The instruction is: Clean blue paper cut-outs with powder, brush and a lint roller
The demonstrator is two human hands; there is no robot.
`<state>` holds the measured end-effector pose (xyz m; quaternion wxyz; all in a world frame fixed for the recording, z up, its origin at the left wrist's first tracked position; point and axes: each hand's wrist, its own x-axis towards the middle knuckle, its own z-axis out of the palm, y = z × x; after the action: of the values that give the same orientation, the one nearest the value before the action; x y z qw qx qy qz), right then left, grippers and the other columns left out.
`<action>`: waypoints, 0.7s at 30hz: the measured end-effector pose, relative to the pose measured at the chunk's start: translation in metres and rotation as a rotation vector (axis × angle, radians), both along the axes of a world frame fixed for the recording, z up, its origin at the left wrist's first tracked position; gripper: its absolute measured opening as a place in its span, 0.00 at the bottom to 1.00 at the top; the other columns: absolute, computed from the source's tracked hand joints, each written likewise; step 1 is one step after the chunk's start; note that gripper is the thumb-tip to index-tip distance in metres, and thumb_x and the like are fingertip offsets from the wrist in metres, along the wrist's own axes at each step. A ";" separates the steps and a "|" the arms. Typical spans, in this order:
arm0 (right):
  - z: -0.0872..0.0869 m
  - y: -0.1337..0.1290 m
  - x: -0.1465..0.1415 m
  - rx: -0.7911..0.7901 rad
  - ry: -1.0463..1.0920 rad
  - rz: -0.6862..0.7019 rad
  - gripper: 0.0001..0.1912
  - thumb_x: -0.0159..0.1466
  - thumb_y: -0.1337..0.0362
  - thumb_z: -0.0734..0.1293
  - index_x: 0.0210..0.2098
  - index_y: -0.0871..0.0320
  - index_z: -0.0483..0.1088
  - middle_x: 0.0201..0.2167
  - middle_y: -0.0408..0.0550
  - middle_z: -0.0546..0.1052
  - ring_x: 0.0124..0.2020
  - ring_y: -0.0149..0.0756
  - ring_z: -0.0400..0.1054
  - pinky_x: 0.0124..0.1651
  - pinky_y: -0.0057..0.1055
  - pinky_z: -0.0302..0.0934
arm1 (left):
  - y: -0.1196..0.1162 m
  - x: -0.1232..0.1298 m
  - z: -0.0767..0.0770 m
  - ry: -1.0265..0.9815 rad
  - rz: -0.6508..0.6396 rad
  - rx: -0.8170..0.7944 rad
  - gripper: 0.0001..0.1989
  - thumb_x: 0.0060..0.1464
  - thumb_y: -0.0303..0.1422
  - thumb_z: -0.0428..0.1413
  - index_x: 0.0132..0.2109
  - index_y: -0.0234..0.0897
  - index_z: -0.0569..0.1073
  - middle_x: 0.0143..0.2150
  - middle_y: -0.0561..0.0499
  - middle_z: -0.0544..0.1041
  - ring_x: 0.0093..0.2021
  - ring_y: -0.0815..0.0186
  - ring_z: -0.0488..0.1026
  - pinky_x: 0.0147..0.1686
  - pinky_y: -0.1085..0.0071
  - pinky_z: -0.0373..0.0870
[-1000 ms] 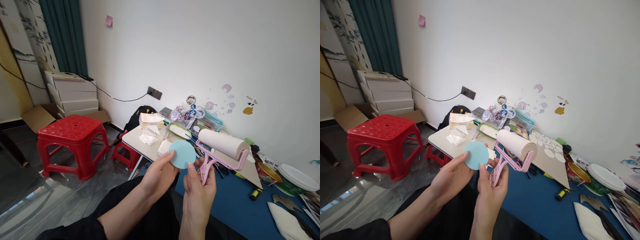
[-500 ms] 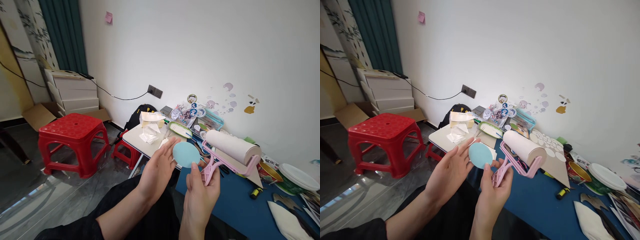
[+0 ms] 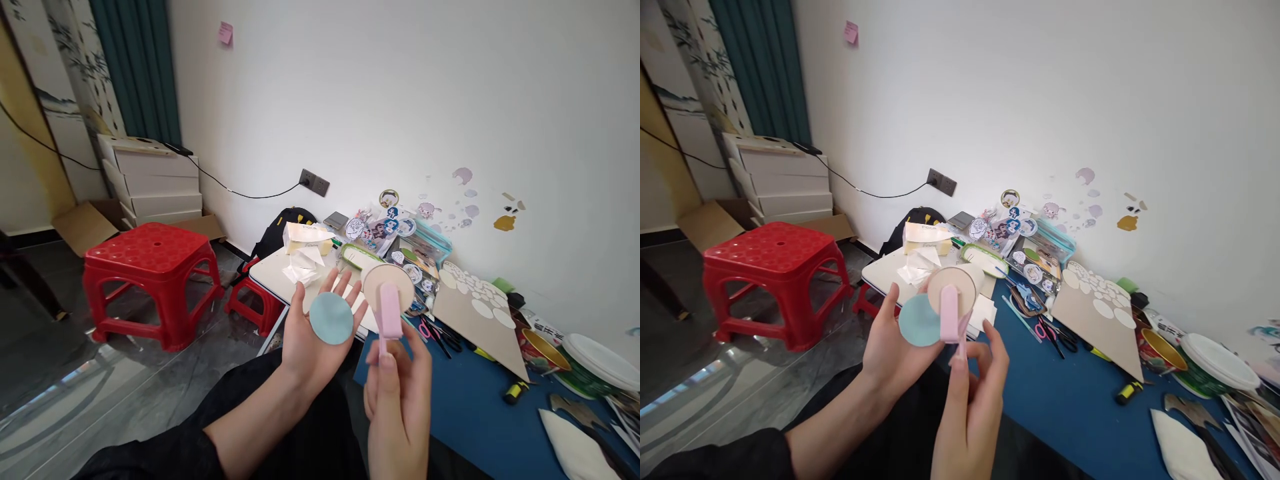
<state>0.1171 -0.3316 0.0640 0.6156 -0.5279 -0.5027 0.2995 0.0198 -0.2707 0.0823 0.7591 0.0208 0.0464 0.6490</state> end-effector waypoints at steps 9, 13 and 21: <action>-0.011 -0.010 -0.010 0.006 -0.391 0.084 0.18 0.67 0.57 0.59 0.52 0.50 0.73 0.50 0.51 0.75 0.50 0.47 0.70 0.45 0.34 0.68 | 0.014 -0.003 -0.020 0.275 0.315 0.282 0.33 0.59 0.55 0.38 0.61 0.42 0.66 0.65 0.51 0.64 0.69 0.59 0.48 0.65 0.65 0.49; -0.009 0.005 -0.010 0.030 -0.409 0.281 0.19 0.68 0.62 0.57 0.56 0.53 0.69 0.55 0.48 0.72 0.56 0.40 0.67 0.55 0.31 0.64 | 0.020 -0.006 -0.022 0.426 0.425 0.298 0.38 0.55 0.60 0.39 0.61 0.41 0.66 0.63 0.49 0.66 0.69 0.55 0.46 0.65 0.61 0.50; -0.013 0.006 -0.004 0.012 -0.340 0.259 0.19 0.67 0.61 0.59 0.56 0.52 0.68 0.53 0.47 0.74 0.53 0.38 0.69 0.52 0.28 0.65 | 0.020 -0.001 -0.020 0.561 0.511 0.367 0.37 0.53 0.61 0.41 0.58 0.43 0.70 0.65 0.52 0.64 0.70 0.54 0.43 0.67 0.59 0.43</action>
<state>0.1134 -0.3251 0.0507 0.4815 -0.4983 -0.6645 0.2799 0.0187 -0.2510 0.0626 0.5155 0.3195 0.1386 0.7829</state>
